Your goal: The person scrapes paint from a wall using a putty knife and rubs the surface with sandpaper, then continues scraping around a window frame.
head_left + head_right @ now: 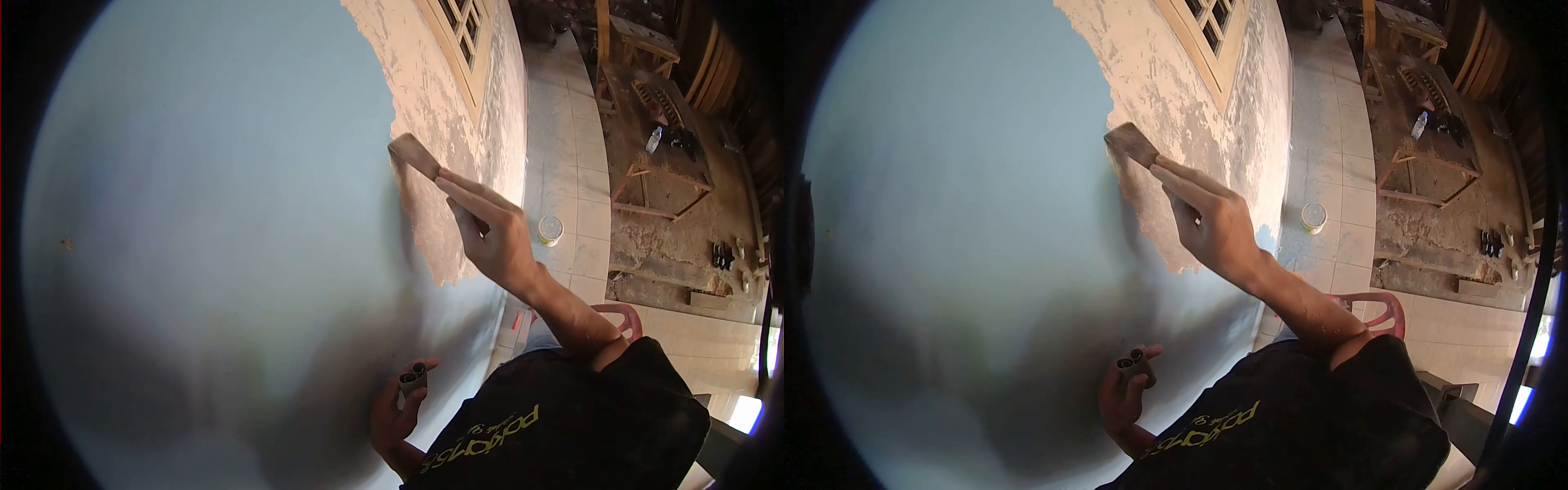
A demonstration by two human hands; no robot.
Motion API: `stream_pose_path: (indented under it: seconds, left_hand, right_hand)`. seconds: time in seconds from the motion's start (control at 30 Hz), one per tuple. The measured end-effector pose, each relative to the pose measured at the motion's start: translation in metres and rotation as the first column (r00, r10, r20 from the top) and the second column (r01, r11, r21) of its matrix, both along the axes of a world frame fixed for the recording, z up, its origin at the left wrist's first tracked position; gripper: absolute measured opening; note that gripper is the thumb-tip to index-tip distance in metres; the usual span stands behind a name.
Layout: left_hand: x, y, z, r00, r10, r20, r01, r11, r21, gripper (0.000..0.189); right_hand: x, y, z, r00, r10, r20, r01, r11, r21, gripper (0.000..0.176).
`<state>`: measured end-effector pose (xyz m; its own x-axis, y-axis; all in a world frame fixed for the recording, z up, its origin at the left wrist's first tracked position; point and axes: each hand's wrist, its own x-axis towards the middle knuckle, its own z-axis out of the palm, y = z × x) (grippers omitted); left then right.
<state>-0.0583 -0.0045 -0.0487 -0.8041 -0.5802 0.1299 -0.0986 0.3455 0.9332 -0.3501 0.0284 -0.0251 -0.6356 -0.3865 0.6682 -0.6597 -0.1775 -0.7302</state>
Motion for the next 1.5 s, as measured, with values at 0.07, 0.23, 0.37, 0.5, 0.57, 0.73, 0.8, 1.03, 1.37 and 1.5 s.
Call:
stream_pose_path:
  seconds: [0.07, 0.23, 0.37, 0.5, 0.57, 0.73, 0.8, 1.03, 1.37, 1.5]
  left_hand:
    - [0.001, 0.001, 0.002, 1.0, -0.005, -0.022, 0.005, 1.0, 0.003, 0.033]
    - [0.001, 0.0, 0.002, 0.997, 0.029, 0.075, -0.032, 0.999, 0.04, 0.034]
    - [0.001, -0.002, 0.003, 0.998, -0.008, 0.058, 0.014, 0.994, -0.105, 0.034]
    - [-0.001, -0.002, 0.001, 0.998, 0.006, 0.066, -0.011, 0.997, 0.081, 0.032]
    - [-0.001, 0.002, 0.003, 0.998, 0.021, 0.054, -0.027, 0.992, 0.125, 0.032]
    - [-0.008, 0.002, 0.012, 0.999, -0.015, 0.034, 0.013, 0.998, 0.063, 0.031]
    - [-0.01, -0.001, 0.014, 1.0, -0.019, 0.014, 0.018, 0.998, 0.057, 0.031]
    - [-0.007, -0.002, 0.01, 0.999, -0.048, 0.013, 0.047, 0.997, 0.064, 0.033]
    - [-0.002, -0.006, 0.0, 0.997, -0.075, 0.001, 0.075, 0.996, 0.044, 0.042]
    - [-0.003, -0.004, 0.004, 0.997, -0.055, 0.047, 0.052, 0.998, 0.047, 0.039]
  right_hand:
    - [0.006, 0.002, -0.005, 0.999, 0.028, -0.021, -0.029, 0.996, -0.078, 0.033]
    - [0.0, -0.003, 0.007, 1.0, -0.003, -0.025, 0.002, 0.999, -0.044, 0.032]
    - [0.002, 0.002, 0.012, 0.999, 0.01, 0.031, -0.01, 1.0, -0.006, 0.03]
    - [0.001, 0.0, 0.007, 0.999, 0.002, -0.039, -0.002, 1.0, 0.006, 0.03]
    - [-0.009, -0.009, 0.017, 1.0, 0.008, 0.018, -0.009, 1.0, 0.012, 0.029]
    - [0.002, 0.009, 0.004, 0.999, 0.031, 0.018, -0.033, 0.995, 0.091, 0.026]
    - [0.002, 0.004, 0.004, 0.999, 0.041, 0.013, -0.042, 0.997, 0.07, 0.026]
    - [0.0, 0.005, 0.009, 0.998, 0.03, 0.053, -0.034, 0.997, 0.065, 0.028]
    - [-0.002, 0.002, 0.005, 0.999, 0.023, -0.035, -0.023, 1.0, 0.009, 0.029]
    - [-0.01, 0.003, 0.014, 1.0, 0.023, 0.017, -0.023, 0.999, 0.022, 0.029]
